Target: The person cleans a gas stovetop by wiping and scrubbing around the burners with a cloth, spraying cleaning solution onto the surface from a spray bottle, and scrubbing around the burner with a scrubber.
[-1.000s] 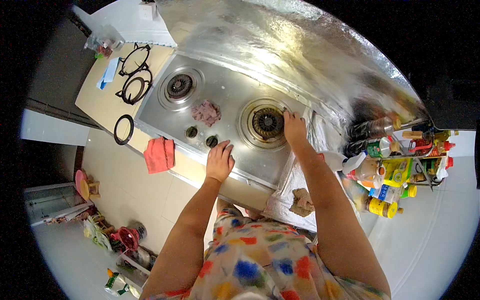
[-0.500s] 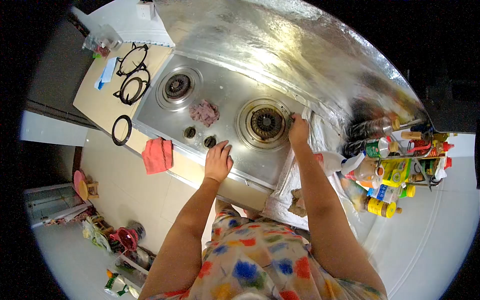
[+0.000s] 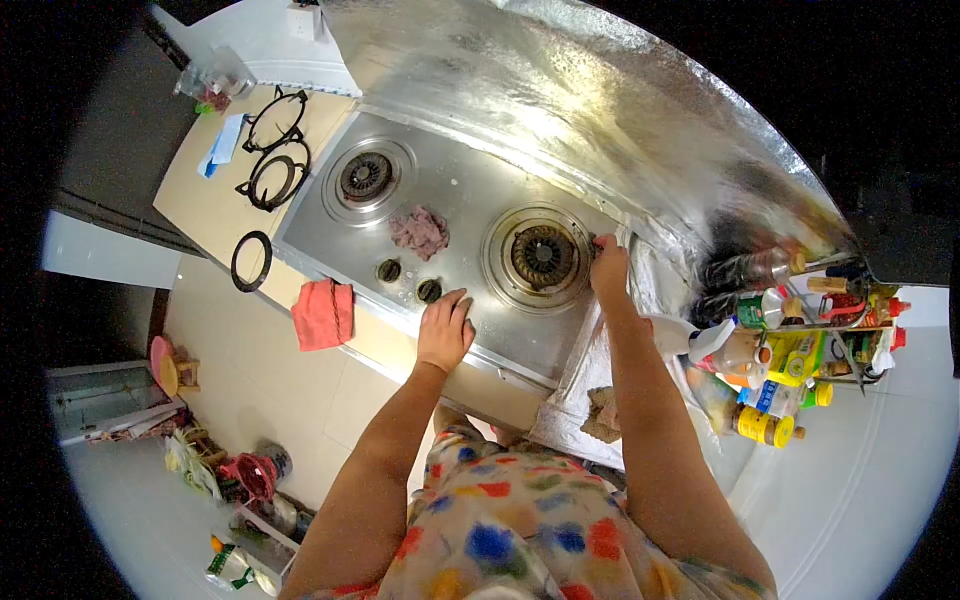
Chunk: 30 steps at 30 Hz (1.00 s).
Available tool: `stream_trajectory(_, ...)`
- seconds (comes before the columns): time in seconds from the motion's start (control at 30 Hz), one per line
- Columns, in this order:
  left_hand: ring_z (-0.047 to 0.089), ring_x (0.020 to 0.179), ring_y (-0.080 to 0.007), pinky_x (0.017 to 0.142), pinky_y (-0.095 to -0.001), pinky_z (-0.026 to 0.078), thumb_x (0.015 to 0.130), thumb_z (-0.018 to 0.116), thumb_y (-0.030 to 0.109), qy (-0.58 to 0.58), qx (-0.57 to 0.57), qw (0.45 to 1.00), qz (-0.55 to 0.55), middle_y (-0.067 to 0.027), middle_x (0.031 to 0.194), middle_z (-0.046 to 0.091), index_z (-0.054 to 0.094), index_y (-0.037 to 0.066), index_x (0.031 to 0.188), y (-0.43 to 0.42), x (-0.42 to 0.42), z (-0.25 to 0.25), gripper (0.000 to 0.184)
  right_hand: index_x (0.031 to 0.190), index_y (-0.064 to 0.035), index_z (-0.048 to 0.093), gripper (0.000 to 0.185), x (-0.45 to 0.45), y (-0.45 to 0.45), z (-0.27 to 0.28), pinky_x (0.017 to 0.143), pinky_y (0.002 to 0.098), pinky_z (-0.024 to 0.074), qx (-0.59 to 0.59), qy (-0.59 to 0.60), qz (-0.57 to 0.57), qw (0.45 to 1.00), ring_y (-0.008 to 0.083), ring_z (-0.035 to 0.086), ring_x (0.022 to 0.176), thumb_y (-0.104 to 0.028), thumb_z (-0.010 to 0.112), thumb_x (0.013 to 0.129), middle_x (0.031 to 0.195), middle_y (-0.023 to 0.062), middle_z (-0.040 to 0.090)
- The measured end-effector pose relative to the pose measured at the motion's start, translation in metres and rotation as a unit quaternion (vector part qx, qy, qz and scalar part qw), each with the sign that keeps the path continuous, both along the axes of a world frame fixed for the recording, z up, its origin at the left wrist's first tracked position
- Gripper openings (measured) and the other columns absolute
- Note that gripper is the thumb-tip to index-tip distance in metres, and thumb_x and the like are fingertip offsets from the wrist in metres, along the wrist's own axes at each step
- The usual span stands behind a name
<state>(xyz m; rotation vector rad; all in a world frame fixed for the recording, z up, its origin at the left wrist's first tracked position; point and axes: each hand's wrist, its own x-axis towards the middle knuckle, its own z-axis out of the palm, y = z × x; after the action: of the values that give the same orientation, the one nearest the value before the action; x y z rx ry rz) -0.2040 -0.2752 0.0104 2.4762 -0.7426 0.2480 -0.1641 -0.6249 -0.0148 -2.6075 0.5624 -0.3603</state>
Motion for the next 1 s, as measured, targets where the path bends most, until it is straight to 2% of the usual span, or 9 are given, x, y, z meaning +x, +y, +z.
stream_trajectory(0.07,0.051,0.115,-0.0306,0.097,-0.0432,0.041,0.077,0.06,0.012,0.002,-0.001,1.0,0.002,-0.0104,0.128,0.053,0.056,0.006,0.115,0.0,0.0,0.001,0.039,0.108,-0.0102,0.059,0.027,-0.004,0.014,0.017,0.078,0.0511,0.0481,-0.015,0.041,-0.042,0.998,0.0415,0.061,0.091,-0.003,0.051,0.084,0.099,0.0223,0.065)
stream_trajectory(0.17,0.051,0.115,-0.0306,0.098,-0.0431,0.04,0.077,0.06,0.012,-0.006,-0.004,1.0,0.0,-0.0103,0.128,0.053,0.056,0.006,0.116,0.001,0.0,-0.002,0.039,0.11,-0.0093,0.059,0.028,0.018,0.012,0.002,0.082,0.0495,0.048,-0.003,-0.011,0.0,1.0,0.0412,0.06,0.094,-0.003,0.053,0.083,0.099,0.0228,0.064)
stream_trajectory(0.27,0.051,0.115,-0.0306,0.098,-0.043,0.04,0.078,0.06,0.013,-0.003,0.003,1.0,0.002,-0.0099,0.128,0.053,0.056,0.006,0.116,-0.001,-0.001,-0.002,0.039,0.112,-0.009,0.059,0.038,0.042,0.011,-0.005,0.086,0.0455,0.0467,0.0,0.002,0.056,0.998,0.0404,0.057,0.099,0.005,0.055,0.077,0.102,0.0208,0.063)
stream_trajectory(0.3,0.051,0.115,-0.0306,0.098,-0.0429,0.04,0.078,0.06,0.013,-0.001,0.007,1.0,0.002,-0.0097,0.128,0.053,0.056,0.006,0.116,-0.001,-0.001,-0.001,0.039,0.115,-0.0088,0.059,0.038,0.042,0.011,-0.009,0.09,0.0451,0.046,-0.005,-0.032,0.081,0.996,0.0406,0.056,0.102,0.003,0.058,0.078,0.105,0.0205,0.064)
stream_trajectory(0.4,0.05,0.114,-0.0305,0.098,-0.0429,0.04,0.078,0.059,0.013,-0.008,0.005,1.0,0.002,-0.0095,0.128,0.052,0.056,0.007,0.117,-0.001,-0.001,-0.003,0.039,0.115,-0.0068,0.059,0.036,0.023,0.029,0.028,0.093,0.0442,0.0455,-0.007,0.009,0.102,0.995,0.0395,0.056,0.103,0.001,0.061,0.079,0.109,0.0181,0.064)
stream_trajectory(0.6,0.05,0.114,-0.03,0.098,-0.0428,0.04,0.078,0.06,0.014,-0.001,0.02,1.0,0.003,-0.009,0.129,0.052,0.057,0.007,0.117,0.001,0.0,-0.005,0.04,0.11,-0.0049,0.062,0.029,-0.013,0.027,0.012,0.091,0.0447,0.0456,-0.058,-0.026,0.124,0.99,0.0361,0.055,0.106,-0.006,0.061,0.081,0.108,0.0168,0.064)
stream_trajectory(0.7,0.05,0.114,-0.0298,0.098,-0.0428,0.04,0.078,0.06,0.014,0.002,0.016,1.0,0.008,-0.0086,0.128,0.052,0.057,0.008,0.116,0.0,-0.001,-0.003,0.039,0.1,-0.0064,0.069,0.02,-0.014,0.036,0.015,0.09,0.042,0.0468,0.214,-0.032,-0.033,0.976,0.0342,0.056,0.102,-0.002,0.06,0.083,0.101,0.0125,0.061)
stream_trajectory(0.8,0.05,0.115,-0.0295,0.098,-0.0427,0.04,0.078,0.059,0.014,0.005,0.013,1.0,0.004,-0.0087,0.128,0.052,0.057,0.007,0.116,0.001,0.0,-0.005,0.039,0.091,-0.0061,0.07,0.014,-0.014,0.029,0.007,0.086,0.0421,0.0476,-0.061,-0.053,0.063,0.995,0.0344,0.057,0.095,-0.004,0.062,0.081,0.096,0.0129,0.061)
stream_trajectory(1.0,0.05,0.116,-0.0291,0.098,-0.0429,0.04,0.078,0.059,0.014,0.025,0.009,1.0,0.011,-0.0086,0.127,0.053,0.058,0.007,0.116,0.0,0.0,-0.004,0.039,0.086,-0.0088,0.065,0.012,0.026,0.0,-0.004,0.083,0.0471,0.0464,-0.076,-0.013,0.143,0.987,0.0381,0.057,0.091,-0.005,0.059,0.077,0.093,0.0172,0.06)
